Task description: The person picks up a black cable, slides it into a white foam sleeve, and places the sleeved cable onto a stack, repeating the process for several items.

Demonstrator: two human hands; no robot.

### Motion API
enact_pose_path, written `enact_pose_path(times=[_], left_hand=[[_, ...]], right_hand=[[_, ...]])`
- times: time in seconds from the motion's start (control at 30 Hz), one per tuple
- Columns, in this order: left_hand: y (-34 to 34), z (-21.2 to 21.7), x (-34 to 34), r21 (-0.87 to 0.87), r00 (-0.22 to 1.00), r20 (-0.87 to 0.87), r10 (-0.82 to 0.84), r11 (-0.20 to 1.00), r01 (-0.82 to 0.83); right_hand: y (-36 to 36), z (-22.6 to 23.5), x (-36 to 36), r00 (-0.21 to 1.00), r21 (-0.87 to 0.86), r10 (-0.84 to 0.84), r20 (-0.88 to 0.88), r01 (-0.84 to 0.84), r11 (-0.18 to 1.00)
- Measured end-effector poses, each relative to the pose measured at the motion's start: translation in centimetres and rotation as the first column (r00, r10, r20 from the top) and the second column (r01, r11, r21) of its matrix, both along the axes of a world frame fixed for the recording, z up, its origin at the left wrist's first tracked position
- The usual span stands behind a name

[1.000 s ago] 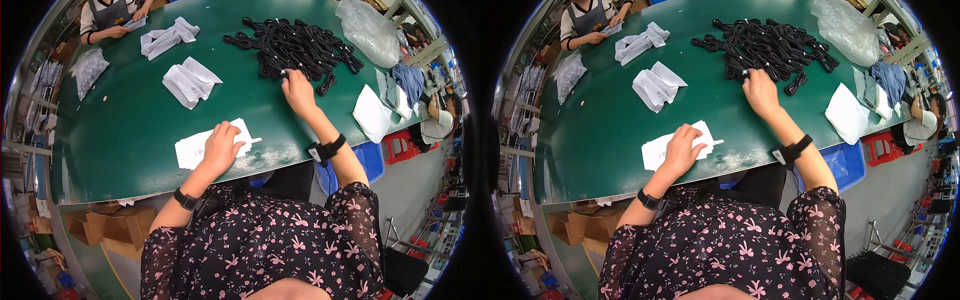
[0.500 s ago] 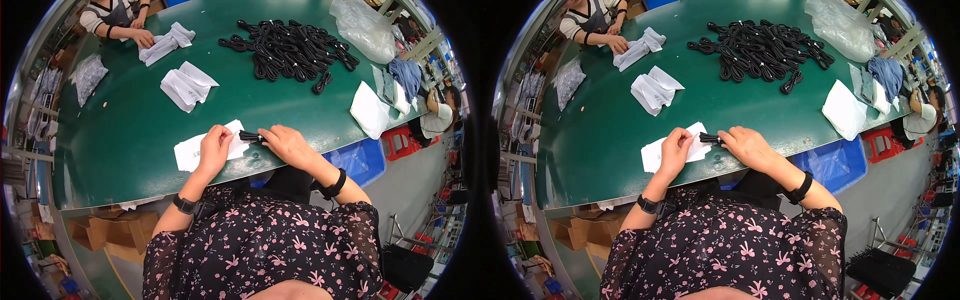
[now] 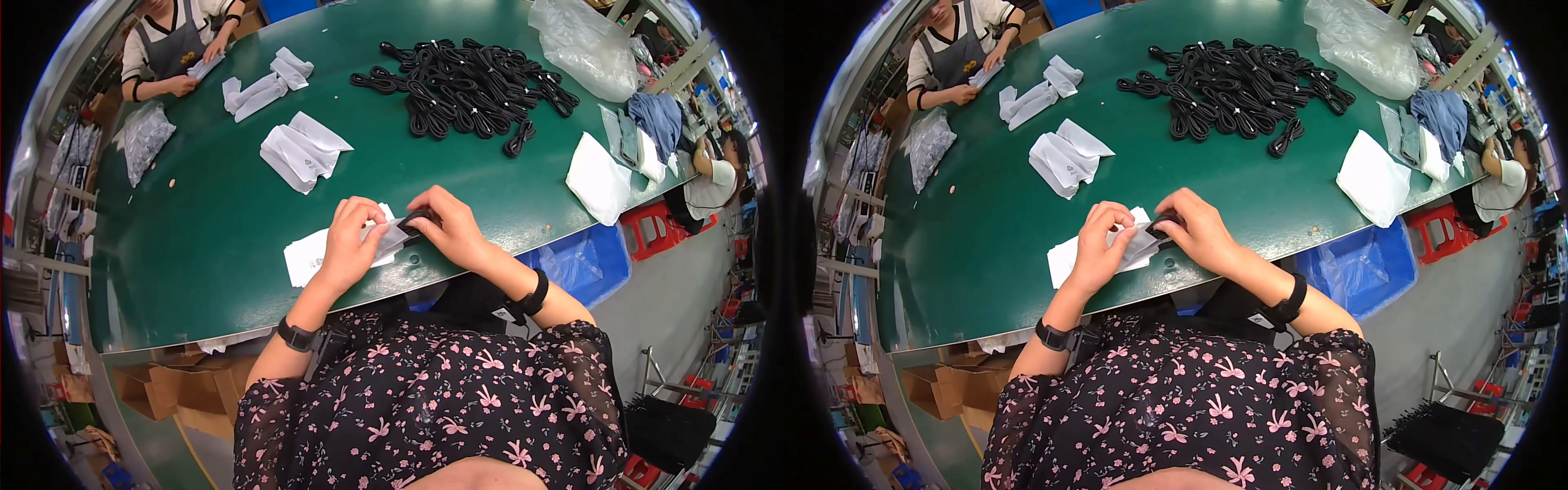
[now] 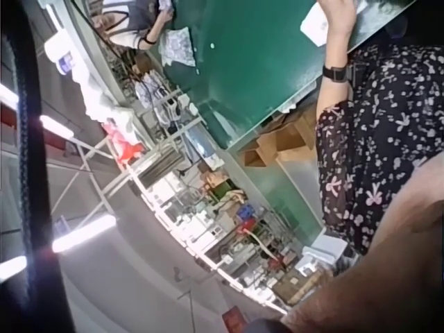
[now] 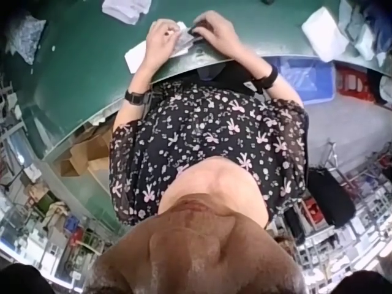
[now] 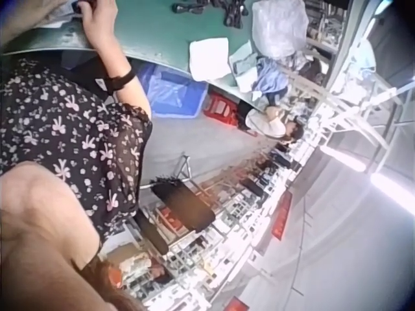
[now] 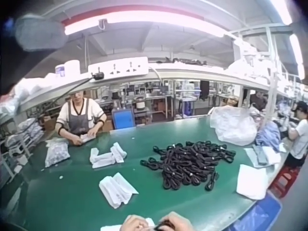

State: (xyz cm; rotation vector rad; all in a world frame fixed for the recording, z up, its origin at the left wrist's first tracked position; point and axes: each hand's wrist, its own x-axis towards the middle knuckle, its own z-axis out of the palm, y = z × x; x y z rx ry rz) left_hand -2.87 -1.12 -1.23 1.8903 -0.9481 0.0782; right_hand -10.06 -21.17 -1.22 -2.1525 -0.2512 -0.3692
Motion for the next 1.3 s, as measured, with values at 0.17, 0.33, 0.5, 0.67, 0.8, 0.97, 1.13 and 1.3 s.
enact_pose_path(times=[0.17,0.33,0.5,0.67,0.8,0.97,1.13,1.3], left_hand=[[0.5,0.8,2.0,-0.182,0.939,-0.343,-0.018,0.982,-0.048],[6.0,3.8,8.9,-0.549,0.819,-0.567,-0.089,0.782,-0.295],[4.9,3.7,7.3,-0.233,0.903,0.020,0.428,0.881,-0.412],[1.4,-0.9,0.3,0.149,0.991,-0.055,0.123,0.982,-0.113],[-0.3,-2.9,-1.2,0.245,0.985,0.128,0.112,0.959,-0.141],[-0.4,-3.2,-1.4,0.278,0.983,0.055,0.173,0.943,-0.182],[0.1,-3.1,-1.6,0.151,0.947,-0.240,0.215,0.972,-0.182],[0.1,-2.4,-1.8,0.091,0.928,-0.316,0.197,0.980,-0.177]], right_hand=[[1.0,0.5,0.9,0.993,0.276,0.057,0.100,-0.083,0.958],[-6.1,0.7,4.3,0.891,-0.281,-0.363,0.272,0.435,0.856],[-18.8,-3.6,4.7,0.764,-0.666,-0.569,0.305,0.598,0.446],[-18.4,-3.3,4.1,0.875,-0.771,-0.429,0.223,0.428,0.472],[-13.7,-1.1,1.8,0.920,-0.763,-0.375,0.116,0.324,0.559],[-10.0,-1.8,0.0,0.962,-0.443,-0.271,0.024,0.254,0.860],[-4.2,-0.1,-1.1,0.993,-0.065,0.011,-0.117,-0.019,0.998],[-2.5,0.5,-1.2,0.983,-0.251,0.183,-0.027,-0.184,0.950]])
